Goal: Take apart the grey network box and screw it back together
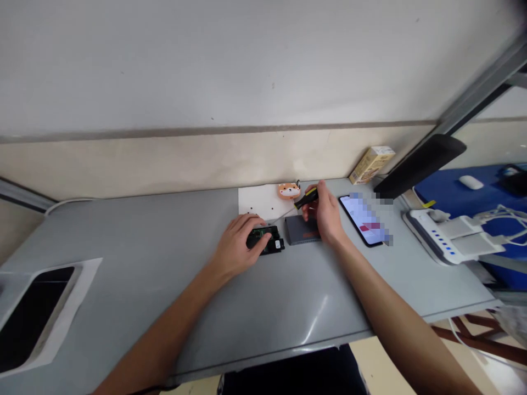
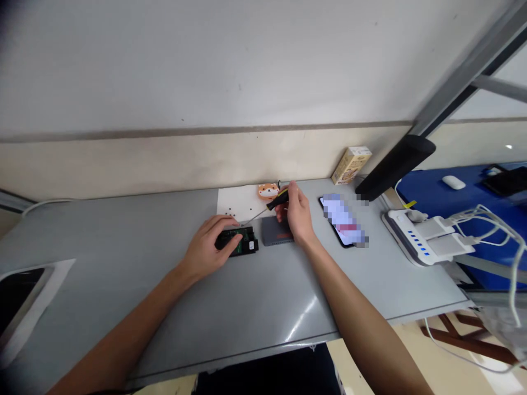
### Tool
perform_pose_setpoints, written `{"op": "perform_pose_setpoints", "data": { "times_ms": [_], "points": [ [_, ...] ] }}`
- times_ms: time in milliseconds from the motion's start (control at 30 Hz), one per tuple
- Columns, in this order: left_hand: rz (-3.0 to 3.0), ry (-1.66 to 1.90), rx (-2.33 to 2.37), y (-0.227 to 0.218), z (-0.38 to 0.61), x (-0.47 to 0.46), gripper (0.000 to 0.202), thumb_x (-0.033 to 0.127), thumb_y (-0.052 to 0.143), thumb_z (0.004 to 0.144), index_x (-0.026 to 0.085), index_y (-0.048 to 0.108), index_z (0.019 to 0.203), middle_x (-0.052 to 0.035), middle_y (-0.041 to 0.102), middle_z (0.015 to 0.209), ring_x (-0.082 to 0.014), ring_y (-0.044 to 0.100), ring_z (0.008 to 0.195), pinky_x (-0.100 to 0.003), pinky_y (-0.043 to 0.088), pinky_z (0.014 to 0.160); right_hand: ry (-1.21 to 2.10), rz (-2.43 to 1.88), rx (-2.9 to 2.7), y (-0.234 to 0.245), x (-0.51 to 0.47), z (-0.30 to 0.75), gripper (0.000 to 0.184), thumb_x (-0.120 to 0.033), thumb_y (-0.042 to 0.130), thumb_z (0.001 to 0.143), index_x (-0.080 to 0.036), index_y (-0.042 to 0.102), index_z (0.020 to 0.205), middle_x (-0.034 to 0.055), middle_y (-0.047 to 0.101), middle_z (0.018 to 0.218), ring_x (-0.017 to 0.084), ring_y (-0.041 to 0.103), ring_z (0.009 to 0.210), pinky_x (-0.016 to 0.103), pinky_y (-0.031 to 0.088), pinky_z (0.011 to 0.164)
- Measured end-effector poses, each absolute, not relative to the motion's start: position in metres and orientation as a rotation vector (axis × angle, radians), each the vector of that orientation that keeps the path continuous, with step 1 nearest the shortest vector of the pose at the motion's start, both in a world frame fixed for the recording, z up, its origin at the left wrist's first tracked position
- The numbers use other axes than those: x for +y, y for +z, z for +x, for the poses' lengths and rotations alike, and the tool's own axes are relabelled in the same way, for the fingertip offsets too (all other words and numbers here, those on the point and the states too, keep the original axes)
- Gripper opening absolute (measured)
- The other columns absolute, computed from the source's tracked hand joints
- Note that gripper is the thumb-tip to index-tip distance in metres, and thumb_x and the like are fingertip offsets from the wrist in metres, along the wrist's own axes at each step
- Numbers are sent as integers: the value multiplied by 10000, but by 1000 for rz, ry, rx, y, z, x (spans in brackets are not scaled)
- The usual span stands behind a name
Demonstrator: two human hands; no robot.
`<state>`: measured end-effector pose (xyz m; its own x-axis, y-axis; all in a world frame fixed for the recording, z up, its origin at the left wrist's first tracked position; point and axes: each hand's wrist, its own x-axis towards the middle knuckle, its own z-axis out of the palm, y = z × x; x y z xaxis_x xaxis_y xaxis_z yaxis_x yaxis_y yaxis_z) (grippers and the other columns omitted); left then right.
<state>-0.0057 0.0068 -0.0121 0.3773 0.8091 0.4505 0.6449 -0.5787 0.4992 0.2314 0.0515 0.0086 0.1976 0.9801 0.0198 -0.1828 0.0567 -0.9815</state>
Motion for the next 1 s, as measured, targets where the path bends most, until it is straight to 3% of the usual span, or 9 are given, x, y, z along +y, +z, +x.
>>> {"op": "perform_pose_setpoints", "data": {
  "times_ms": [233,467,633,800,1000],
  "points": [
    [2416,1084,1314,-13,-7,11,83,255,650,971,230,722,939,-24,744,974,-196,679,928,-398,496,911,1114,-1180,-1096,14,41,222,563,-759,447,945,-223,617,945,-29,587,580,102,512,437,211,404,429],
    [2390,1095,1284,-14,-9,15,95,278,660,982,233,739,957,-14,775,938,-201,680,920,-410,493,904,1074,-1113,-1088,15,41,222,548,-742,452,954,-216,601,921,-25,598,621,95,529,449,217,413,439],
    [2050,1118,1352,-12,-6,13,141,351,666,972,252,766,962,-22,756,934,-199,677,915,-370,549,867,998,-1028,-1096,19,36,220,506,-706,444,977,-227,596,920,-32,586,621,101,548,465,228,439,465],
    [1856,1096,1372,-9,-7,10,206,425,653,973,260,775,993,-33,729,997,-196,686,933,-359,574,883,843,-1011,-1126,25,27,218,479,-680,446,986,-235,599,896,-3,617,779,92,571,514,240,459,477],
    [1768,1066,1293,-12,-9,11,214,403,609,994,240,747,986,-38,718,1008,-194,692,929,-381,571,910,731,-953,-1197,27,20,217,417,-597,448,1023,-238,613,892,-11,582,718,103,576,521,246,434,472]
  ]
}}
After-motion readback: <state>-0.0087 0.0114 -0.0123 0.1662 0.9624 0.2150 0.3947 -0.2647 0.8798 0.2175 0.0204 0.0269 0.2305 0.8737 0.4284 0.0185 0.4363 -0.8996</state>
